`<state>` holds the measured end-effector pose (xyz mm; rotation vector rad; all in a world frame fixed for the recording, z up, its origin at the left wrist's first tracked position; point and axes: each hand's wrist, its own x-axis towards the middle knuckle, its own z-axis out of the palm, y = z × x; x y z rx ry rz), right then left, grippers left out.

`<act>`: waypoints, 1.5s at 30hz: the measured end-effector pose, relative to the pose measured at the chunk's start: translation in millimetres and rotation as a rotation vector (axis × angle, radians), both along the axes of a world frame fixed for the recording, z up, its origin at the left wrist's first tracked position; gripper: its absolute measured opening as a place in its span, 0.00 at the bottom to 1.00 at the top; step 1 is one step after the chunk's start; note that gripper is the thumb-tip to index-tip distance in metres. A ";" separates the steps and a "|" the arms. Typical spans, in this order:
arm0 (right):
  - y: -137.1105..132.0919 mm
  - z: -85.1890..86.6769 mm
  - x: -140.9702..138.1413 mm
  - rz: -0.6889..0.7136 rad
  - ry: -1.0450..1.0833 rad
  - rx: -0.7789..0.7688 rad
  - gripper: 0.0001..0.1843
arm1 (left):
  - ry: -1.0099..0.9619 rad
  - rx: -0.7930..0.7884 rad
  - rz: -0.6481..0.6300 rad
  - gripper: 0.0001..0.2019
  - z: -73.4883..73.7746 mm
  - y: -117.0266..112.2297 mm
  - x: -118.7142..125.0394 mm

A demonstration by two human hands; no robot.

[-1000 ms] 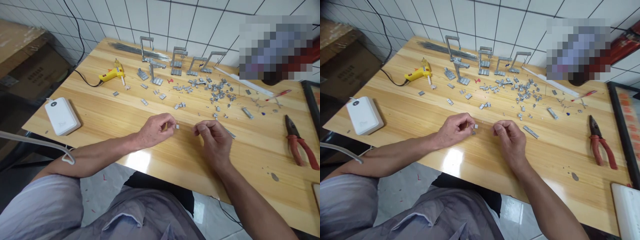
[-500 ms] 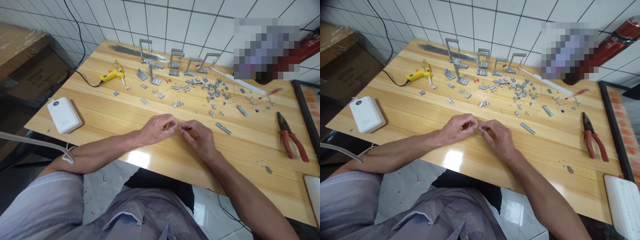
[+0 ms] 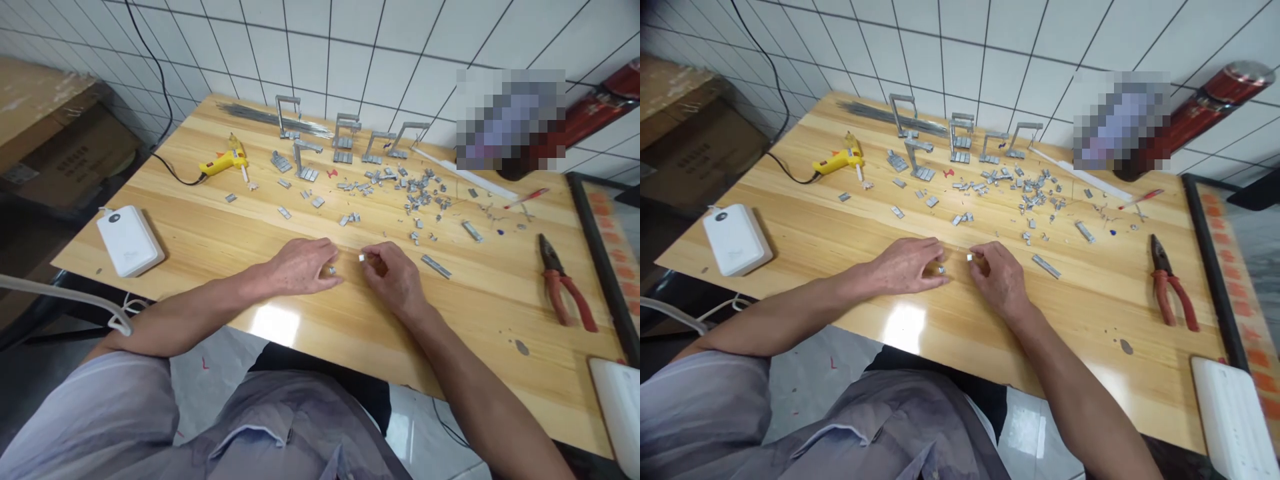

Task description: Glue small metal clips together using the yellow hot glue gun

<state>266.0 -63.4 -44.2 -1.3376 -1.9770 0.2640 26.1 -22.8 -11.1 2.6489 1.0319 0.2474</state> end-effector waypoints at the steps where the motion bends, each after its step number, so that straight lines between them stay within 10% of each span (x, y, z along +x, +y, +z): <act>1: -0.9 0.1 0.0 -0.010 -0.005 0.004 0.10 | 0.012 0.003 -0.011 0.15 -1.2 -0.3 0.0; 26: -6.4 1.7 2.5 -0.020 0.031 -0.067 0.14 | -0.292 0.055 0.035 0.09 -23.7 1.2 0.7; 38: -6.1 4.0 -6.1 0.053 0.035 0.114 0.10 | -0.912 -0.966 0.334 0.16 -9.6 23.7 3.9; 45: -14.2 15.1 -19.5 0.112 0.063 0.148 0.11 | -0.990 -1.182 0.297 0.18 -6.6 11.2 11.9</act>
